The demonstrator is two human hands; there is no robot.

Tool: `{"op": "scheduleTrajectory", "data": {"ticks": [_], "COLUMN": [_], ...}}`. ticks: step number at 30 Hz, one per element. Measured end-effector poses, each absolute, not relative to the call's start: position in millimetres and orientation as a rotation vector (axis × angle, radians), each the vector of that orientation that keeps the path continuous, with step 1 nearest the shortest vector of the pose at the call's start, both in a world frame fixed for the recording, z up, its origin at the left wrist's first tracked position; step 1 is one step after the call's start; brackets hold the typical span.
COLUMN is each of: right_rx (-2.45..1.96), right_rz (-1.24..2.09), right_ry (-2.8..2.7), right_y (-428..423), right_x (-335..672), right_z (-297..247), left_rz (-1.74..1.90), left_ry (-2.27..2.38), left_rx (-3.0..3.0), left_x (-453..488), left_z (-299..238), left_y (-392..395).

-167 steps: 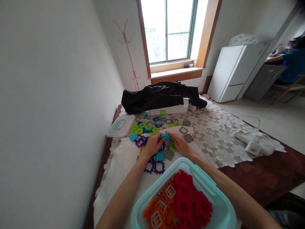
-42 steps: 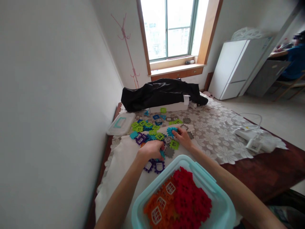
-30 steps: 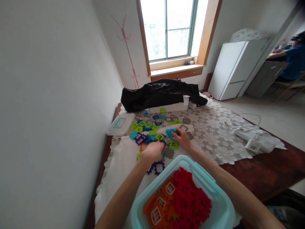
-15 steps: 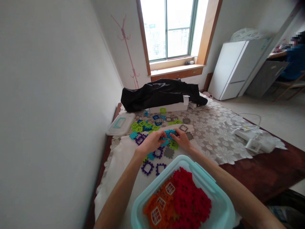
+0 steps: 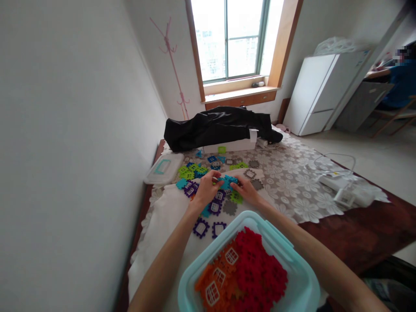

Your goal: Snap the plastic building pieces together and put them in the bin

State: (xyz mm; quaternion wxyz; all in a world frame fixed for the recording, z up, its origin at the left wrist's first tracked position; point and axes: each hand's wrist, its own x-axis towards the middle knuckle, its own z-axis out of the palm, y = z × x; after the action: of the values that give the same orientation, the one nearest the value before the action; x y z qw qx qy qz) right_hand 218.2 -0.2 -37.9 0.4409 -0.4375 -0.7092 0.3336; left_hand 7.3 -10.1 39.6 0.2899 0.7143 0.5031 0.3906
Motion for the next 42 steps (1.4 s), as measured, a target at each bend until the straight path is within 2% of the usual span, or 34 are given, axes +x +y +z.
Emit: {"op": "scheduleTrajectory", "data": {"ticks": [5,8,10,15,17,21,26,35,42], "right_rx": [-1.098,-1.119,-1.122,-1.125,-1.135,-1.136,-1.122,-1.165,-1.134], "right_rz": [0.811,0.8,0.8,0.799,0.812,0.805,0.783,0.705,0.681], "right_ry": [-1.791,-1.803,-1.781,-1.666,-1.654,-1.672,-1.717,-1.817,-1.909], "right_y": [-3.4,-5.3,-5.1,-1.2,-0.4,-1.3,-2.0,-3.6,-5.7], "right_x": [216.4,215.9,216.2,218.6,219.5,219.5,218.9,216.8,214.7], "right_z": [-35.8,-35.1,-34.9,-34.4,-34.7,-36.3,-36.4,-36.3,-39.0], "left_rz": [1.017,0.866,0.603,-0.438,-0.608,-0.729,-0.614,0.099,0.47], "left_ry": [1.314,1.32,1.378,1.659,1.685,1.668,1.631,1.542,1.368], "left_rx": [1.909,2.004,2.12,2.202,2.195,2.213,2.199,2.34,2.245], "left_x": [13.1,3.9,-9.9,-33.1,-27.2,-8.9,-17.7,-43.5,-25.0], "left_z": [37.5,49.6,63.9,95.2,98.6,94.5,91.1,96.1,75.3], "left_y": [-11.6,-13.8,-18.0,-36.4,-41.7,-43.4,-38.0,-21.2,-14.9]}}
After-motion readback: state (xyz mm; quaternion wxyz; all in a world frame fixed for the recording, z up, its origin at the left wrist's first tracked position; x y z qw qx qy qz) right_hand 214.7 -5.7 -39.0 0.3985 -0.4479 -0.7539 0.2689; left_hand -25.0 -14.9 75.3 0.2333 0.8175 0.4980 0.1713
